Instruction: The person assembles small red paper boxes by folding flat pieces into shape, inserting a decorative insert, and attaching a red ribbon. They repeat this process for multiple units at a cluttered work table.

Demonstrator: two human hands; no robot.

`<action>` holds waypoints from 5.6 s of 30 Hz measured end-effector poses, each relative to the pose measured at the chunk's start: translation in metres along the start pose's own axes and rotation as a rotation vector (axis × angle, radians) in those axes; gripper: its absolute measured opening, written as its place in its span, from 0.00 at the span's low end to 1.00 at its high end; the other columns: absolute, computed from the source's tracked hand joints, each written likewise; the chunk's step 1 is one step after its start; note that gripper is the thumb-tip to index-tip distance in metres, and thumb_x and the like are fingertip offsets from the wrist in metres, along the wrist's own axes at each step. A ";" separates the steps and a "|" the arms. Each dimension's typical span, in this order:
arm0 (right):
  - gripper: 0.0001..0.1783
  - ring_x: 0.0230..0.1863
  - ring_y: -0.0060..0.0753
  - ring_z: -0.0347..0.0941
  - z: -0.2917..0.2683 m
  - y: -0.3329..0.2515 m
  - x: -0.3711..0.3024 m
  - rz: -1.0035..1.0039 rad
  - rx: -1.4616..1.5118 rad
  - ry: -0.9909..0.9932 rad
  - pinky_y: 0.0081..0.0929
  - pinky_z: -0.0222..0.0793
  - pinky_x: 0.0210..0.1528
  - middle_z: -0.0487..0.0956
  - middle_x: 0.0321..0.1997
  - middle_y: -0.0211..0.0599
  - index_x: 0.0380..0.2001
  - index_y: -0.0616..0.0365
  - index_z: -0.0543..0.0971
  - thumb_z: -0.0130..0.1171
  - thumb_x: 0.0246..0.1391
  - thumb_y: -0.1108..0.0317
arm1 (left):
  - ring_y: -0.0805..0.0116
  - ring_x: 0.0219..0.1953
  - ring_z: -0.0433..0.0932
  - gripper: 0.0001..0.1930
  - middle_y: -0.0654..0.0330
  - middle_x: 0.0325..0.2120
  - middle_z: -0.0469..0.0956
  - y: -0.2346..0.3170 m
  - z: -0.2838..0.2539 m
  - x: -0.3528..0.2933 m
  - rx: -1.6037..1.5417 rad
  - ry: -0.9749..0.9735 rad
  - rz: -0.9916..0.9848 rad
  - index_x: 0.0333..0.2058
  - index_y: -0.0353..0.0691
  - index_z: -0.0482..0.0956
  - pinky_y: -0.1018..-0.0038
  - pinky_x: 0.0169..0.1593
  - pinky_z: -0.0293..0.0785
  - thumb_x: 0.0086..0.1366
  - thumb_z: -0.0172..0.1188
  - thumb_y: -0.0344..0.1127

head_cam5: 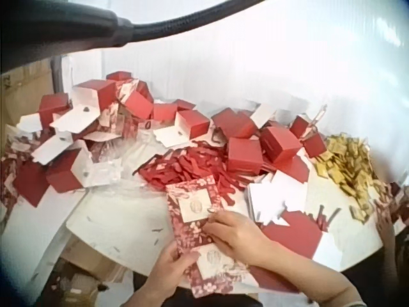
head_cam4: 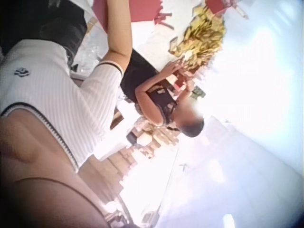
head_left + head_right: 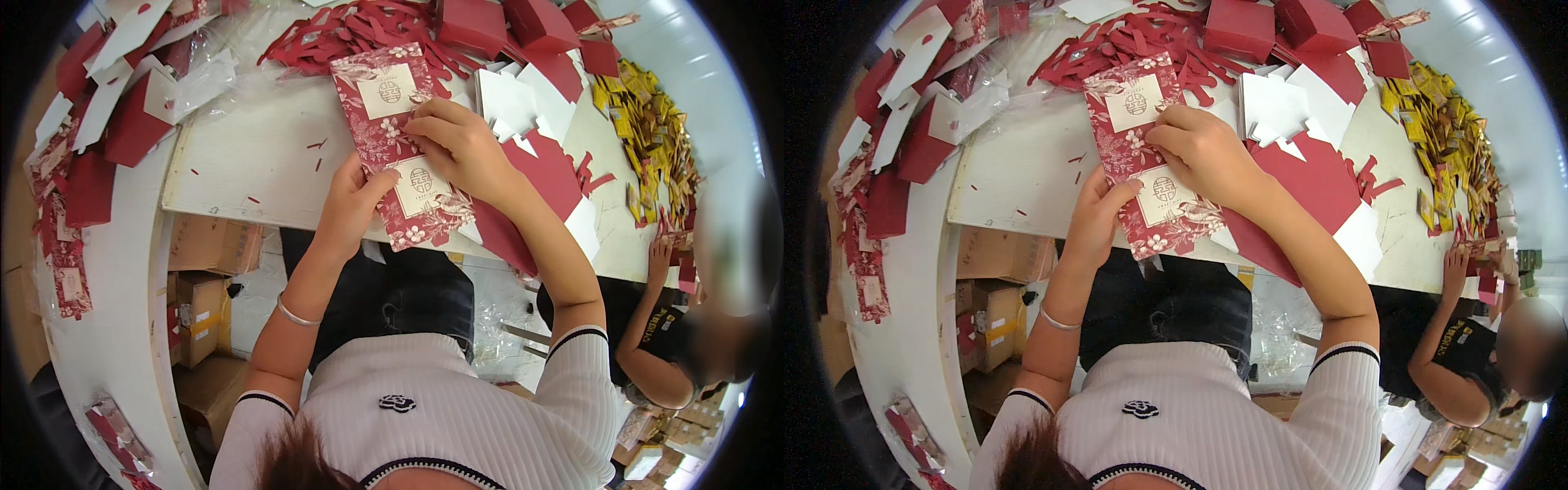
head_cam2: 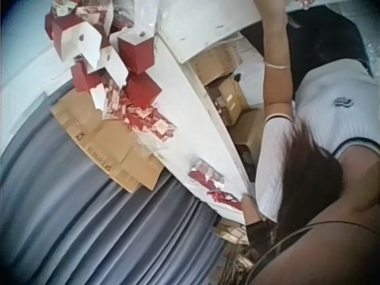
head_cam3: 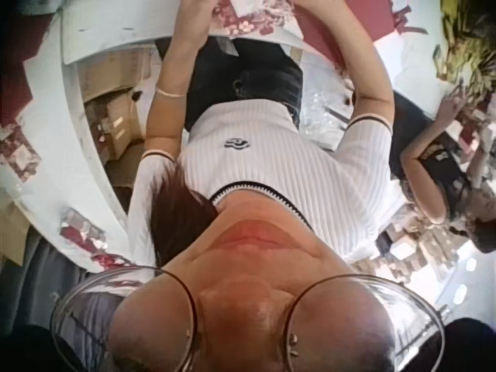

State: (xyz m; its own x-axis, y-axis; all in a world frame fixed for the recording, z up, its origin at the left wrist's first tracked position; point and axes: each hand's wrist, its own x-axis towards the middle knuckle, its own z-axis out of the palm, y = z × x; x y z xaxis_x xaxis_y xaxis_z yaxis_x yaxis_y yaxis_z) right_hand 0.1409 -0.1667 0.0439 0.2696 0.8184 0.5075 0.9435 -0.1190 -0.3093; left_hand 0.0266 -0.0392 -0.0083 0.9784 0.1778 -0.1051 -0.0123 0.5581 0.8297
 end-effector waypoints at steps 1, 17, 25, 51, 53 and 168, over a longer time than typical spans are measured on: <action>0.12 0.32 0.43 0.70 -0.001 -0.001 0.000 -0.034 -0.033 -0.016 0.30 0.67 0.32 0.72 0.33 0.42 0.28 0.64 0.74 0.55 0.34 0.83 | 0.75 0.39 0.73 0.13 0.60 0.38 0.74 0.002 0.001 -0.001 -0.017 -0.016 0.004 0.43 0.33 0.67 0.77 0.43 0.69 0.58 0.49 0.25; 0.04 0.29 0.25 0.70 -0.010 0.013 0.012 0.126 0.285 -0.081 0.19 0.66 0.32 0.74 0.29 0.35 0.27 0.66 0.75 0.56 0.44 0.81 | 0.68 0.41 0.75 0.16 0.56 0.42 0.72 0.011 0.001 0.003 -0.587 -0.196 -0.102 0.46 0.33 0.66 0.74 0.43 0.73 0.59 0.44 0.31; 0.04 0.28 0.23 0.70 -0.008 0.018 0.010 0.261 0.529 -0.103 0.17 0.65 0.31 0.72 0.27 0.34 0.26 0.66 0.74 0.54 0.44 0.83 | 0.78 0.31 0.74 0.08 0.60 0.29 0.77 -0.009 0.007 0.018 0.379 0.141 0.299 0.34 0.31 0.74 0.80 0.34 0.72 0.57 0.48 0.26; 0.08 0.32 0.15 0.70 -0.013 0.038 0.011 0.327 0.467 -0.103 0.14 0.67 0.36 0.76 0.32 0.28 0.34 0.63 0.76 0.53 0.48 0.80 | 0.74 0.30 0.76 0.11 0.55 0.31 0.77 -0.010 0.025 0.032 0.112 0.144 0.029 0.35 0.25 0.72 0.77 0.33 0.73 0.58 0.52 0.29; 0.11 0.34 0.16 0.69 -0.015 0.048 0.007 0.378 0.601 -0.035 0.14 0.66 0.36 0.75 0.35 0.28 0.39 0.62 0.75 0.50 0.50 0.80 | 0.75 0.28 0.75 0.11 0.55 0.30 0.77 0.003 0.031 0.025 0.311 0.147 -0.062 0.36 0.25 0.72 0.78 0.31 0.72 0.58 0.53 0.30; 0.16 0.22 0.11 0.60 -0.087 0.021 0.016 0.591 0.702 0.512 0.12 0.57 0.26 0.68 0.18 0.21 0.19 0.57 0.72 0.53 0.54 0.58 | 0.73 0.43 0.72 0.32 0.62 0.43 0.70 0.078 0.052 0.057 0.220 -0.307 0.073 0.56 0.41 0.56 0.73 0.43 0.68 0.54 0.57 0.40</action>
State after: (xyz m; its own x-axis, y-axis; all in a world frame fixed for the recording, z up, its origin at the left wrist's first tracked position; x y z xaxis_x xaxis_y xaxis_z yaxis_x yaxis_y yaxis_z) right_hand 0.1816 -0.2055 0.1157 0.8545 0.3816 0.3525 0.3557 0.0646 -0.9323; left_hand 0.0919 -0.0279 0.0793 0.9932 -0.0594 0.1000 -0.0721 0.3598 0.9302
